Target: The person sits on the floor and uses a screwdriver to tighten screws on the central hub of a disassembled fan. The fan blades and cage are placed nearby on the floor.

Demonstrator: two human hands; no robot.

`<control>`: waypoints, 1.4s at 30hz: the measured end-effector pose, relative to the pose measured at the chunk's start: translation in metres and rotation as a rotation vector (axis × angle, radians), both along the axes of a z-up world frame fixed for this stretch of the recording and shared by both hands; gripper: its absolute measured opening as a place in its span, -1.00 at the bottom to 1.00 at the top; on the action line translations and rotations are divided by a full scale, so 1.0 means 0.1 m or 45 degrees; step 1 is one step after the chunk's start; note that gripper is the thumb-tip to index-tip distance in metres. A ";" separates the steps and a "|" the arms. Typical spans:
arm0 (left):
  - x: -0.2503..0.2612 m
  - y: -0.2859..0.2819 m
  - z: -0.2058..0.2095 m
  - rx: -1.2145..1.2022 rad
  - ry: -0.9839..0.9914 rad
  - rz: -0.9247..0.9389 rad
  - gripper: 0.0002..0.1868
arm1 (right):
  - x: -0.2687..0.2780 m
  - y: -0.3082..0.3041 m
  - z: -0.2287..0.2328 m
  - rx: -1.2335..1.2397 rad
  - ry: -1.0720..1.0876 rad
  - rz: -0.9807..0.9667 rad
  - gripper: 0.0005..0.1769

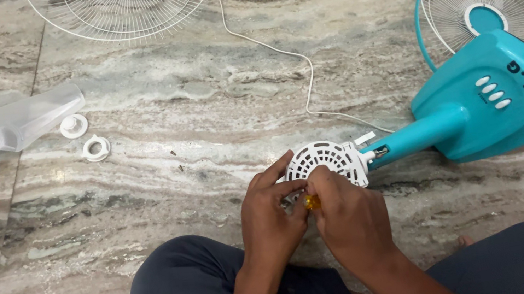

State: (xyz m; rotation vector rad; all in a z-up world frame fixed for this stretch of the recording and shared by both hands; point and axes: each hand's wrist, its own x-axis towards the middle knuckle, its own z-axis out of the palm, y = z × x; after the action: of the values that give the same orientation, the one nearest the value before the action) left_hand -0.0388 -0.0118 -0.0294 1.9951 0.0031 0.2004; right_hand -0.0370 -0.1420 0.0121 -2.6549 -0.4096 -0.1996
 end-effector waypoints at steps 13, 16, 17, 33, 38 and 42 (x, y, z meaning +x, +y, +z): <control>0.01 -0.03 -0.06 -0.027 -0.029 0.067 -0.82 | -0.12 -0.19 0.26 0.428 -0.389 -0.122 -0.79; 0.02 -0.02 -0.10 -0.039 -0.063 0.057 -0.82 | -0.19 -0.16 0.19 0.416 -0.437 -0.077 -0.77; 0.02 -0.02 -0.10 -0.026 -0.096 0.056 -0.82 | -0.22 -0.15 0.15 0.421 -0.454 -0.074 -0.77; 0.04 0.04 0.11 -0.169 0.239 -0.014 -0.49 | -0.19 -0.03 -0.24 0.195 -0.216 -0.252 -0.67; 0.05 0.07 0.15 -0.286 0.228 -0.042 -0.18 | -0.15 -0.01 -0.29 0.158 -0.300 -0.267 -0.71; 0.05 0.07 0.13 -0.300 0.252 -0.057 -0.18 | -0.14 -0.02 -0.28 0.158 -0.287 -0.231 -0.73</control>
State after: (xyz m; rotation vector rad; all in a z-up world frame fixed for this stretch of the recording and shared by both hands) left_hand -0.0340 -0.0045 -0.0167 1.7708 0.1041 -0.0261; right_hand -0.0514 -0.1444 -0.0162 -2.5538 -0.2176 -0.5657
